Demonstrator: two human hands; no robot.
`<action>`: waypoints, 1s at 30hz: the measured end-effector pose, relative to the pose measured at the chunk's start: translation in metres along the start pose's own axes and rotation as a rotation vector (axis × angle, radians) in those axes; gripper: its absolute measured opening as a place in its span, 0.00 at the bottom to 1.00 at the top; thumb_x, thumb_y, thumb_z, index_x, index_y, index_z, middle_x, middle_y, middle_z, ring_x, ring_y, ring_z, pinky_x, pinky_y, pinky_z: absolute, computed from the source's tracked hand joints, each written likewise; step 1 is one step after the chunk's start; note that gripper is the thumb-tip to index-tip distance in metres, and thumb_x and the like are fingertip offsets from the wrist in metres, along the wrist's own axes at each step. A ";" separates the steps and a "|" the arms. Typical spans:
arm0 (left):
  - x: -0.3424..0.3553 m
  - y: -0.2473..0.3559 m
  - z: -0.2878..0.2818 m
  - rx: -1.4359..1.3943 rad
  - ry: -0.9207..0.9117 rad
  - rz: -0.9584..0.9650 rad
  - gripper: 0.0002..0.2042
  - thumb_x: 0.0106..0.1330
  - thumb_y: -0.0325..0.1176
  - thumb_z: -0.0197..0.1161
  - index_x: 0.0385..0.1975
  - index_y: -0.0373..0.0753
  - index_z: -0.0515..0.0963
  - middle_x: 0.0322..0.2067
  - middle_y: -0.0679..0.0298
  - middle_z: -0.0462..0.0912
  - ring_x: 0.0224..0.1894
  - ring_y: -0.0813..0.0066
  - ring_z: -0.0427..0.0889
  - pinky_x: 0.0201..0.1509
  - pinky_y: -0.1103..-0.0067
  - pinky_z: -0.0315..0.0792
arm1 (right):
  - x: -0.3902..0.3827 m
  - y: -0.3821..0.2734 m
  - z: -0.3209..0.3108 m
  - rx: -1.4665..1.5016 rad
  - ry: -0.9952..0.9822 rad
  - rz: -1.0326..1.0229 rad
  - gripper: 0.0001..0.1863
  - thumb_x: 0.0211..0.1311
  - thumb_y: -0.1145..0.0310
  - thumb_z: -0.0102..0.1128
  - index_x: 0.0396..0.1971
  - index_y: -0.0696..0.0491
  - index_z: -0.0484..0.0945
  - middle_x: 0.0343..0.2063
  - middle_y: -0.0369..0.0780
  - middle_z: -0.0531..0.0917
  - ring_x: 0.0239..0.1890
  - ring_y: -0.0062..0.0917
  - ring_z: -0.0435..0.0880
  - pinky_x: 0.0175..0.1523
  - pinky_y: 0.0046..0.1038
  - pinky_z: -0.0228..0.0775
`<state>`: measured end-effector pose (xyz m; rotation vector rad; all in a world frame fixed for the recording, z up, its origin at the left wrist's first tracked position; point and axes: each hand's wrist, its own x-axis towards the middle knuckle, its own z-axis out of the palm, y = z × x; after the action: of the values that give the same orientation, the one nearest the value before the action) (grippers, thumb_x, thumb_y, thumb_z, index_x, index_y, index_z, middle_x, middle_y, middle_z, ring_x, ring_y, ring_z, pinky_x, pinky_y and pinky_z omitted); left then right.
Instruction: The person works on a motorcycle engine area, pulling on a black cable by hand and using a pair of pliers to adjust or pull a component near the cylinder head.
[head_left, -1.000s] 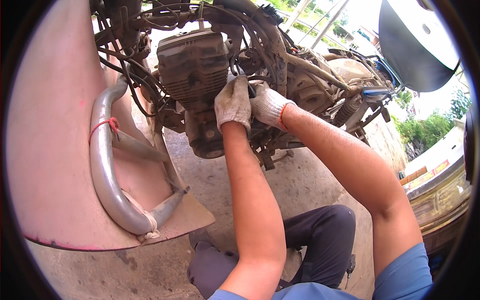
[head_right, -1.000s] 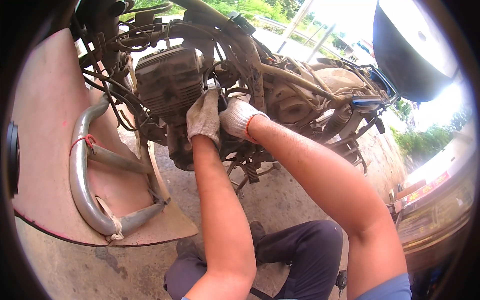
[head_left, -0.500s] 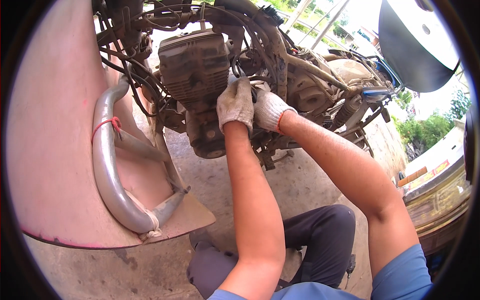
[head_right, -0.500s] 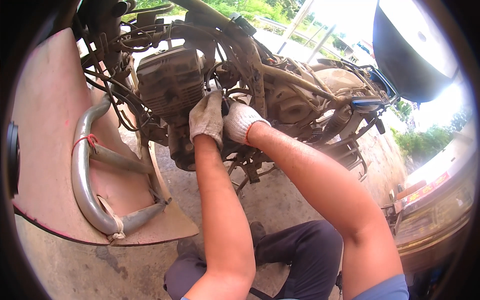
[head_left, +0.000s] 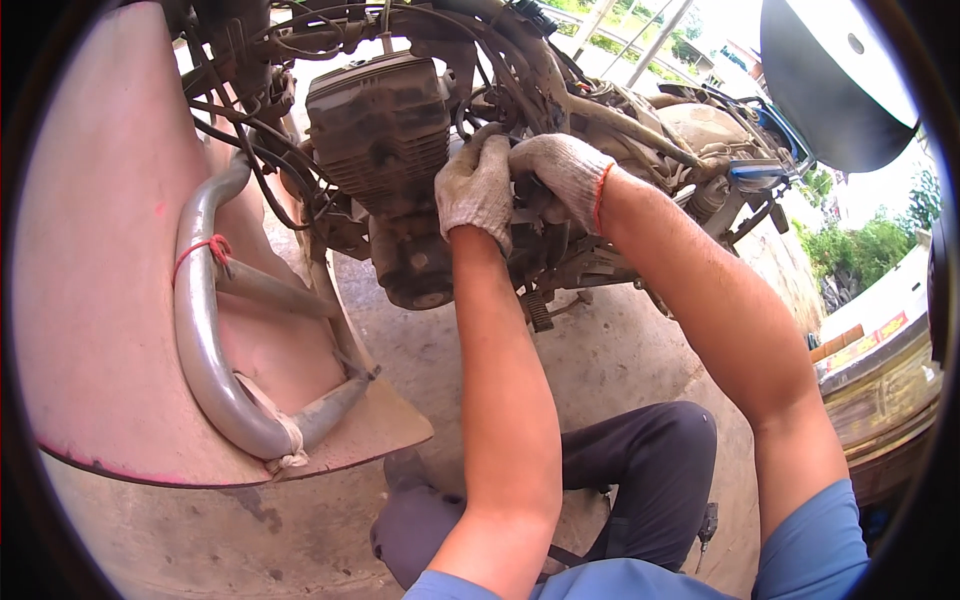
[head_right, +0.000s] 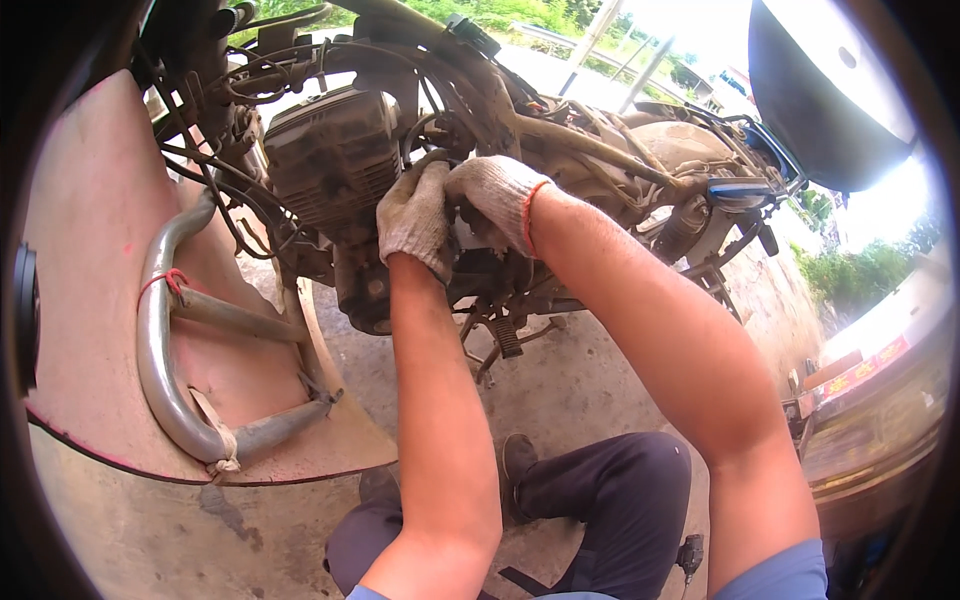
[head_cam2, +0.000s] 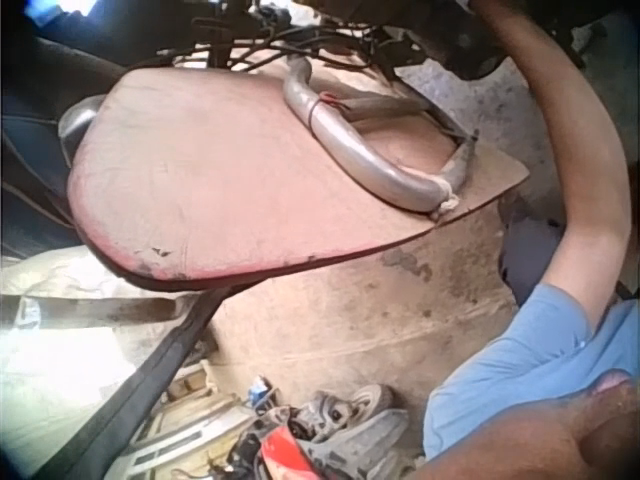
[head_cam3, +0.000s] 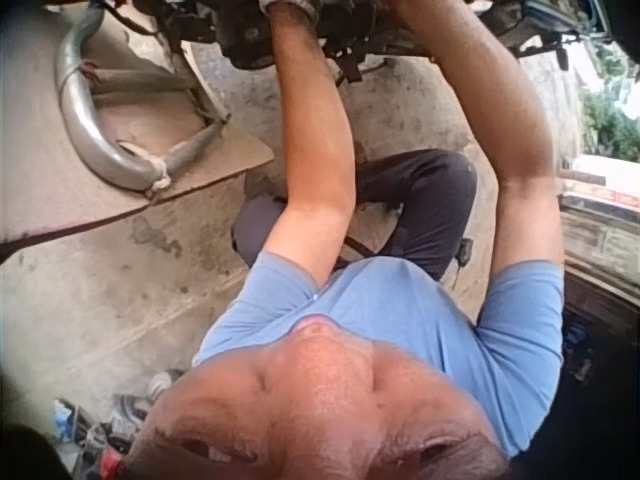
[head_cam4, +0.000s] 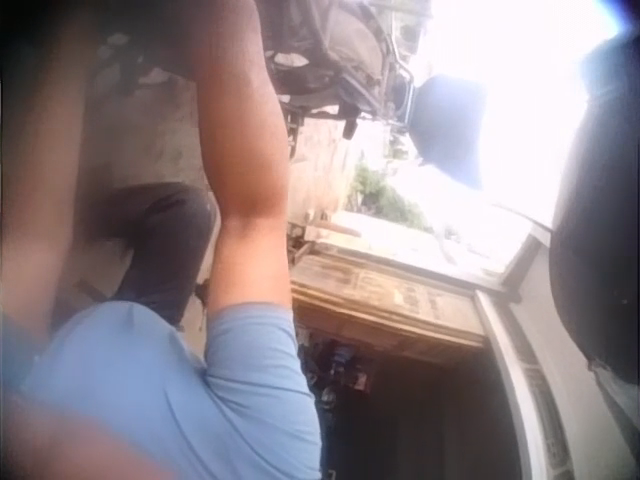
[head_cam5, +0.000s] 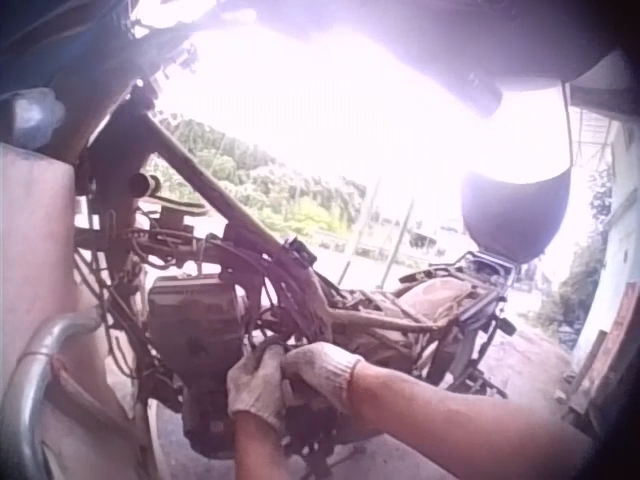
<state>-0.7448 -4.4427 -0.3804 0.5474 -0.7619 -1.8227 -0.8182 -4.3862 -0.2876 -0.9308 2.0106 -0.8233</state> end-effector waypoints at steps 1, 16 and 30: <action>0.003 -0.003 -0.002 -0.089 -0.012 0.019 0.16 0.67 0.37 0.65 0.50 0.36 0.86 0.32 0.68 0.85 0.26 0.82 0.74 0.30 0.80 0.71 | 0.001 -0.002 0.001 -0.035 0.000 -0.004 0.11 0.63 0.61 0.58 0.26 0.52 0.77 0.20 0.35 0.76 0.19 0.22 0.71 0.24 0.28 0.62; 0.002 0.004 0.012 -0.006 0.138 0.059 0.23 0.69 0.48 0.59 0.45 0.30 0.83 0.31 0.59 0.83 0.33 0.71 0.78 0.39 0.71 0.72 | 0.003 -0.071 -0.025 -0.676 -0.355 -0.043 0.12 0.64 0.64 0.56 0.26 0.56 0.82 0.18 0.34 0.80 0.18 0.17 0.74 0.23 0.22 0.65; -0.009 0.016 0.015 -0.034 0.068 -0.020 0.23 0.66 0.49 0.61 0.44 0.30 0.83 0.29 0.57 0.83 0.33 0.70 0.76 0.45 0.71 0.74 | 0.019 -0.036 -0.036 -0.395 -0.488 -0.249 0.14 0.68 0.63 0.52 0.25 0.55 0.79 0.21 0.37 0.80 0.20 0.20 0.77 0.26 0.24 0.68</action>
<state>-0.7415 -4.4343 -0.3586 0.5940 -0.6799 -1.8231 -0.8449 -4.4127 -0.2477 -1.4690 1.6663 -0.2748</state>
